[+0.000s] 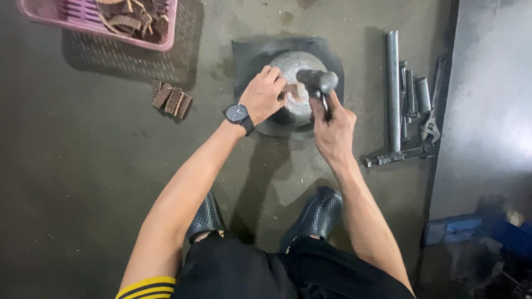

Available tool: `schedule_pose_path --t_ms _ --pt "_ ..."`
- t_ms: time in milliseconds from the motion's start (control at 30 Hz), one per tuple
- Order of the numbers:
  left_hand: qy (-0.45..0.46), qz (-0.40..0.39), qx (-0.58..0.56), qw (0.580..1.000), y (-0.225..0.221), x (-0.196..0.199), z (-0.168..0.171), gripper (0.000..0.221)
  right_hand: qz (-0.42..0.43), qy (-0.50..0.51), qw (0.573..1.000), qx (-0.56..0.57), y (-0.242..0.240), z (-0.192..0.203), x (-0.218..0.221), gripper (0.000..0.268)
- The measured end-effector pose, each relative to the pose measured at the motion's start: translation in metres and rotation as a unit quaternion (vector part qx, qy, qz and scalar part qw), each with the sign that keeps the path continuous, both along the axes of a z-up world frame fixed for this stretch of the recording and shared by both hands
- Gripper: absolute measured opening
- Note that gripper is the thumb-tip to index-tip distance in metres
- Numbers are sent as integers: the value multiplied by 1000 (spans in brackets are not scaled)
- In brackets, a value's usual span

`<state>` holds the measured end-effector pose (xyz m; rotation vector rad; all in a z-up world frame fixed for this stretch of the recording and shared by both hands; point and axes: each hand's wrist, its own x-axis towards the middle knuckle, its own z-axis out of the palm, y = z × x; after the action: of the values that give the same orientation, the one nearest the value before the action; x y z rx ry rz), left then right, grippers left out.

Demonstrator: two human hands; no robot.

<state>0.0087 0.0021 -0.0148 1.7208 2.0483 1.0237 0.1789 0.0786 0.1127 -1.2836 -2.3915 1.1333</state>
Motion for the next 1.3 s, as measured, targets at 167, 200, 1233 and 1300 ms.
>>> schedule_pose_path --t_ms 167,200,1233,1300 --pt "40 -6 -9 999 4 0 4 23 40 41 996 62 7 -60 21 32" --pt "57 -19 -14 998 6 -2 8 27 55 35 995 72 12 -62 19 34" --pt "-61 262 -119 956 -220 -150 2 26 -42 32 999 -13 -23 -58 13 33" --pt "-18 265 -167 950 -216 -142 -1 27 -25 -25 999 27 -24 -58 12 34"
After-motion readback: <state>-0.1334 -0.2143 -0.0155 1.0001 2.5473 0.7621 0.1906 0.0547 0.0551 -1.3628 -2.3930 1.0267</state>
